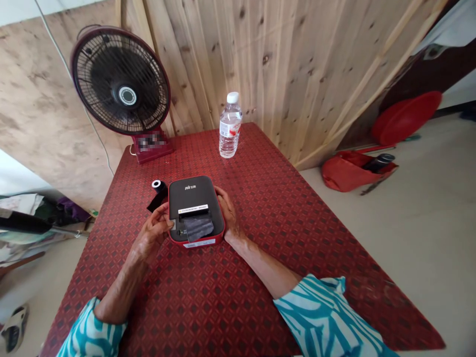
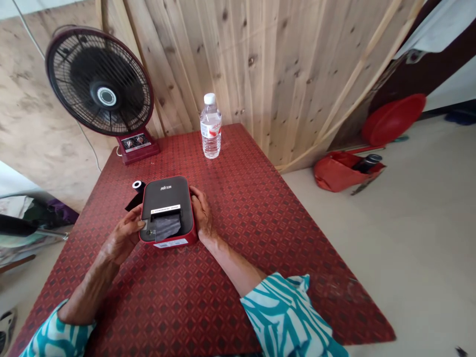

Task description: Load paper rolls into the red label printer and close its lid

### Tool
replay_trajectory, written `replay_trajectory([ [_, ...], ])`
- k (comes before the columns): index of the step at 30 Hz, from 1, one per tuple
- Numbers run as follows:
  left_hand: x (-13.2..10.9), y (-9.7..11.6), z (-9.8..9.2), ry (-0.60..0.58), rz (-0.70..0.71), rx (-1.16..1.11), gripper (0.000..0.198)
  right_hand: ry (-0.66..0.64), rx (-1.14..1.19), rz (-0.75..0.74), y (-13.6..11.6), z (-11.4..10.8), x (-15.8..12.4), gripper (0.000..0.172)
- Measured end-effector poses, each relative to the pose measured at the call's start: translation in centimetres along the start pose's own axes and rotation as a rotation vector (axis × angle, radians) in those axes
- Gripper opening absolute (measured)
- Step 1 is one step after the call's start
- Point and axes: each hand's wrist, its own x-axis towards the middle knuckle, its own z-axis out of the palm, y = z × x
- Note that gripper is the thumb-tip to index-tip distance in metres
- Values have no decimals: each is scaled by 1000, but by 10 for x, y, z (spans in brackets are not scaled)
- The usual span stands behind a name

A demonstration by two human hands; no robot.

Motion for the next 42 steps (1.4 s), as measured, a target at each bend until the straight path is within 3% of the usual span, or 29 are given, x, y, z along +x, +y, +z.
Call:
replay_trajectory([
  [10, 3, -3, -2, -7, 9, -25, 61, 20, -21, -6, 4, 0, 1, 40],
  [24, 1, -4, -4, -27, 66, 73, 61, 22, -16, -30, -2, 1, 0, 42],
  [27, 0, 0, -4, -13, 132, 164, 59, 9, -12, -39, -1, 1, 0, 42],
  [29, -2, 8, -2, 24, 254, 317, 53, 1, -8, -51, -1, 1, 0, 41],
  [32, 3, 27, 6, 30, 463, 740, 35, -5, -5, -61, -1, 1, 1, 40],
  [36, 29, 54, 30, -185, 652, 1372, 29, -16, -10, -75, -2, 2, 2, 39],
  [39, 53, 64, 53, -331, 553, 1750, 34, -19, -20, -109, -2, 2, 4, 37],
  [42, 64, 64, 70, -362, 341, 2050, 36, -10, -27, -147, 1, 3, 6, 36],
])
